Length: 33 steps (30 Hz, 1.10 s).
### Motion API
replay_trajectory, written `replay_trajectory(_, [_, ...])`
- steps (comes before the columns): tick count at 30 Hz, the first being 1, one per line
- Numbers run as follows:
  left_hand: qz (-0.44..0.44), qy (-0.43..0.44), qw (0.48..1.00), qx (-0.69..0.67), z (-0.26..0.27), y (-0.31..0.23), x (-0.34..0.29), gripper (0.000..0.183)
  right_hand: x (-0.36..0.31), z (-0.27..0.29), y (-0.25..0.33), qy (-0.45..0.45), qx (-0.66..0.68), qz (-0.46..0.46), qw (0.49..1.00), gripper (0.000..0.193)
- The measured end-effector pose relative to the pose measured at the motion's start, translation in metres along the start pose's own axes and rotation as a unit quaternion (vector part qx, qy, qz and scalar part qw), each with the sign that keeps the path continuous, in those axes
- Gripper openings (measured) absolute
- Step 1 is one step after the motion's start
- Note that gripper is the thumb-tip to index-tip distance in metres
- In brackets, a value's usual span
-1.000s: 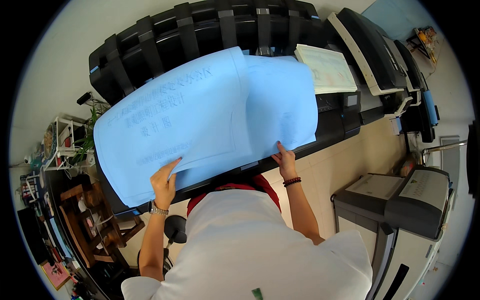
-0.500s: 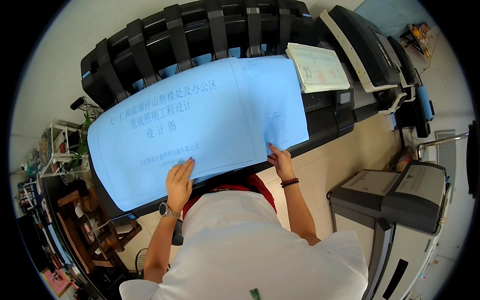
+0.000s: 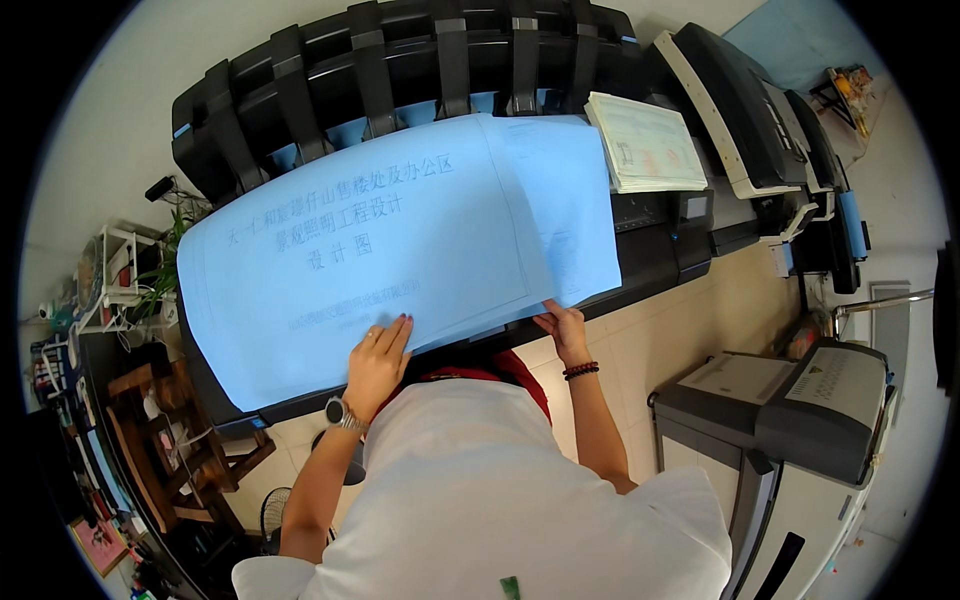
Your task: The person aligns blue paper sheets on a plotter by hand. They reposition and smooth out the paper, folding edges and stacking sheets on the machine's output tray.
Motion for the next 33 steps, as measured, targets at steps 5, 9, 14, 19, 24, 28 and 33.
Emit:
replay_trajectory(5, [0.045, 0.023, 0.999, 0.018, -0.041, 0.029, -0.017, 0.049, -0.011, -0.006, 0.006, 0.046, -0.020, 0.008, 0.999, 0.033])
replay_trajectory(9, [0.114, -0.035, 0.993, 0.028, -0.020, 0.044, -0.027, 0.026, -0.025, -0.007, 0.017, 0.059, -0.153, -0.104, 0.981, 0.043])
replay_trajectory(14, [0.171, -0.048, 0.981, 0.074, 0.006, 0.058, -0.054, 0.016, -0.015, 0.000, -0.001, 0.052, -0.112, -0.036, 0.992, 0.052])
replay_trajectory(19, [0.189, -0.063, 0.977, 0.077, 0.008, 0.048, -0.074, 0.018, -0.015, 0.002, -0.006, 0.049, -0.121, -0.027, 0.991, 0.050])
replay_trajectory(24, [0.168, -0.015, 0.983, 0.066, -0.036, 0.039, -0.051, 0.036, -0.020, -0.004, 0.002, 0.080, -0.058, -0.054, 0.994, 0.047])
replay_trajectory(28, [0.127, 0.047, 0.990, 0.050, -0.043, 0.037, -0.040, 0.042, -0.019, 0.009, 0.007, 0.102, -0.103, -0.034, 0.989, 0.033])
replay_trajectory(33, [0.111, 0.001, 0.990, -0.091, 0.037, 0.074, -0.032, 0.056, 0.028, 0.101, 0.031, -0.027, 0.194, 0.121, 0.973, 0.032])
Point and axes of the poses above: each hand's wrist, its own x-axis towards the middle knuckle, its own z-axis out of the back of the hand, y = z × x, the point moved 5 cm from there along x, towards the middle knuckle, and after that the axes turned 7 degrees about z, right-handed, at the moved point
